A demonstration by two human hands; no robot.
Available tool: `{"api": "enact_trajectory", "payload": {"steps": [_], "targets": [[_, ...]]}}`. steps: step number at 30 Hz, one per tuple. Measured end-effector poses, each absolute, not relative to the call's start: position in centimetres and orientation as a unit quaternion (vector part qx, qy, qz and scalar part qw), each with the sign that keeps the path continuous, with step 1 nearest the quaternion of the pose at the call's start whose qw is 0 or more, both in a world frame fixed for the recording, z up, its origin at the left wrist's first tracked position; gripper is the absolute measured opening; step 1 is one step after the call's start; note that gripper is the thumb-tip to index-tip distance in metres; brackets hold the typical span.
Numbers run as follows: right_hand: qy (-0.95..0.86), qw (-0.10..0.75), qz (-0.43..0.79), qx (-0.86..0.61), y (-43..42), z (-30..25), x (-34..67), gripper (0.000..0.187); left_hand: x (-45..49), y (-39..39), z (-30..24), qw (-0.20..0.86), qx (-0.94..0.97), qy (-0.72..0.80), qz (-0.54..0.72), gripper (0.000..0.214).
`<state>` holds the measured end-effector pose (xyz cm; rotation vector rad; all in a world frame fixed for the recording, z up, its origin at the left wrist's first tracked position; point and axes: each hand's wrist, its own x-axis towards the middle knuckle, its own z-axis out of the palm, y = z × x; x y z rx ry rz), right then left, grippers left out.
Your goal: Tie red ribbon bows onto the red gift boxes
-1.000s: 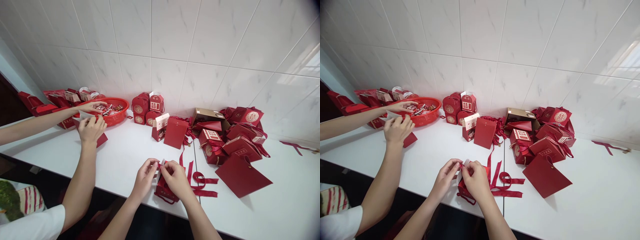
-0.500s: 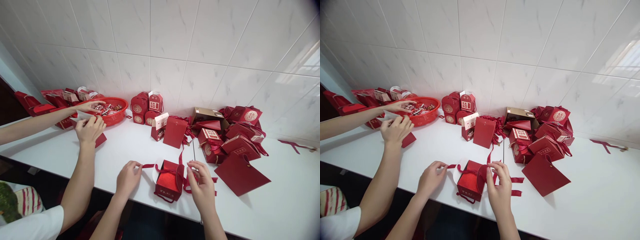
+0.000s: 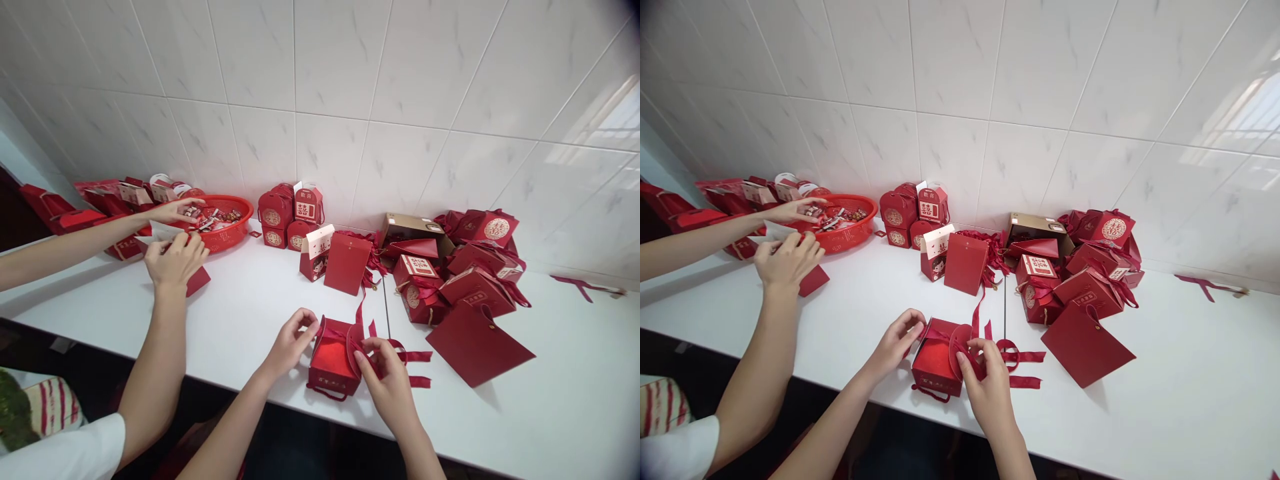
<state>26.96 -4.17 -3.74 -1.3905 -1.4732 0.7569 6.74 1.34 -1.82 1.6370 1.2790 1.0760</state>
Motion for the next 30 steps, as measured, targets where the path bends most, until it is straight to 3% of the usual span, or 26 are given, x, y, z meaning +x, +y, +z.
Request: {"api": "enact_trajectory", "payload": {"steps": [5, 13, 21, 30], "targets": [[-0.613, 0.473, 0.310, -0.551, -3.7, -4.1, 27.2, 0.024, 7.2, 1.3, -1.8, 0.439, 0.643, 0.472, 0.412, 0.028], [-0.739, 0.402, 0.271, -0.468, -2.7, -0.9, 30.3, 0.009, 5.7, 1.9, -0.5, 0.470, 0.658, 0.458, 0.371, 0.025], [-0.702, 0.381, 0.334, -0.500, -1.6, 1.2, 30.3, 0.023, 5.9, 1.9, 1.2, 0.467, 0.654, 0.471, 0.363, 0.025], [-0.597, 0.387, 0.439, -0.549, -0.2, -0.3, 29.4, 0.037, 6.0, 1.9, -0.2, 0.479, 0.630, 0.487, 0.371, 0.034]]}}
